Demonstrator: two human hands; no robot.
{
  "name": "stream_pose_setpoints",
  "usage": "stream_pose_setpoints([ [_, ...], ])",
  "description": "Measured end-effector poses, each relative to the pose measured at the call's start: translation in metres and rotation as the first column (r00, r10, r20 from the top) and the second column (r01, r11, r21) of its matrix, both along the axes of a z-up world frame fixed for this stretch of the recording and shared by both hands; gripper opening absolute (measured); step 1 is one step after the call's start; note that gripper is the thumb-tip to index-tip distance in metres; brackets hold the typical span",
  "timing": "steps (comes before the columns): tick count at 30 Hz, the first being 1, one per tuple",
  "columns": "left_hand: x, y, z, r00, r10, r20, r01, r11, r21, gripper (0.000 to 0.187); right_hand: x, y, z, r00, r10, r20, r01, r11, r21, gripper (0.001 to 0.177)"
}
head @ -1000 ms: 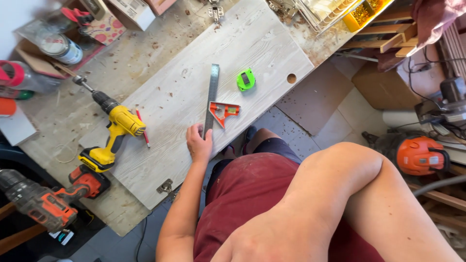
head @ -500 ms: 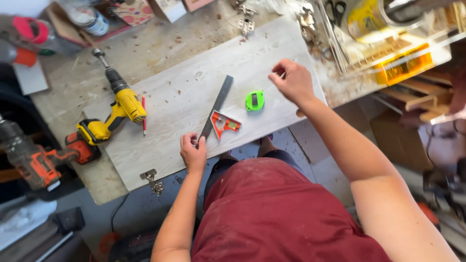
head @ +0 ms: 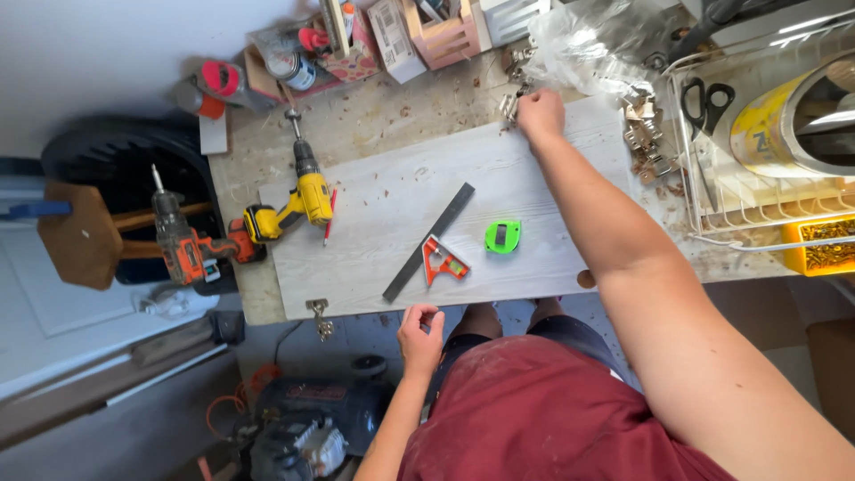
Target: The person measures a wooden board with a tape measure and a square, marks it with a pencil, and then uses a drill to attach metal hinges to the board.
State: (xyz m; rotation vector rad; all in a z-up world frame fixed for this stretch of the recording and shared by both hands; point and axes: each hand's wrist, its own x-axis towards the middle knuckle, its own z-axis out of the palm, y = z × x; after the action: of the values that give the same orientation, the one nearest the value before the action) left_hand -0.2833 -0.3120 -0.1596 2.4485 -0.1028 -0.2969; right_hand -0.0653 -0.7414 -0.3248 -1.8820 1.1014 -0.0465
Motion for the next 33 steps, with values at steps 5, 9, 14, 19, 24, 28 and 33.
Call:
stream_pose_setpoints([
  [5,-0.002,-0.023,0.005,0.972,-0.037,-0.233,0.016,0.996,-0.091,0.009,-0.088,0.010,0.122,0.936,-0.296,0.191,-0.098,0.302,0.948,0.018],
  [9,0.006,-0.067,-0.014,0.935,-0.081,-0.344,0.018,0.983,-0.182,0.008,-0.195,0.044,0.129,0.894,-0.255,0.368,-0.331,0.177,0.927,0.013],
  [14,0.019,-0.130,-0.029,0.767,-0.479,-0.427,-0.109,0.558,-0.823,0.091,-0.303,0.104,0.117,0.966,-0.096,0.242,-0.246,-0.033,0.969,0.050],
  [19,0.011,-0.185,-0.033,0.745,-0.389,-0.542,-0.180,0.665,-0.724,0.028,-0.339,0.107,0.125,0.990,-0.036,0.133,-0.131,0.060,0.990,0.023],
  [24,0.008,-0.222,-0.087,0.801,-0.253,-0.543,-0.161,0.783,-0.601,0.016,-0.362,0.073,0.092,0.978,-0.022,0.208,-0.182,0.401,0.898,0.066],
  [28,-0.018,-0.241,-0.111,0.804,-0.309,-0.508,0.083,0.905,-0.418,0.022,-0.374,0.065,0.088,0.976,-0.040,0.214,-0.146,0.609,0.780,0.032],
  [33,-0.037,-0.228,-0.120,0.833,-0.409,-0.373,0.382,0.912,-0.147,0.032,-0.405,0.080,0.067,0.991,-0.036,0.131,-0.064,0.726,0.685,0.015],
])
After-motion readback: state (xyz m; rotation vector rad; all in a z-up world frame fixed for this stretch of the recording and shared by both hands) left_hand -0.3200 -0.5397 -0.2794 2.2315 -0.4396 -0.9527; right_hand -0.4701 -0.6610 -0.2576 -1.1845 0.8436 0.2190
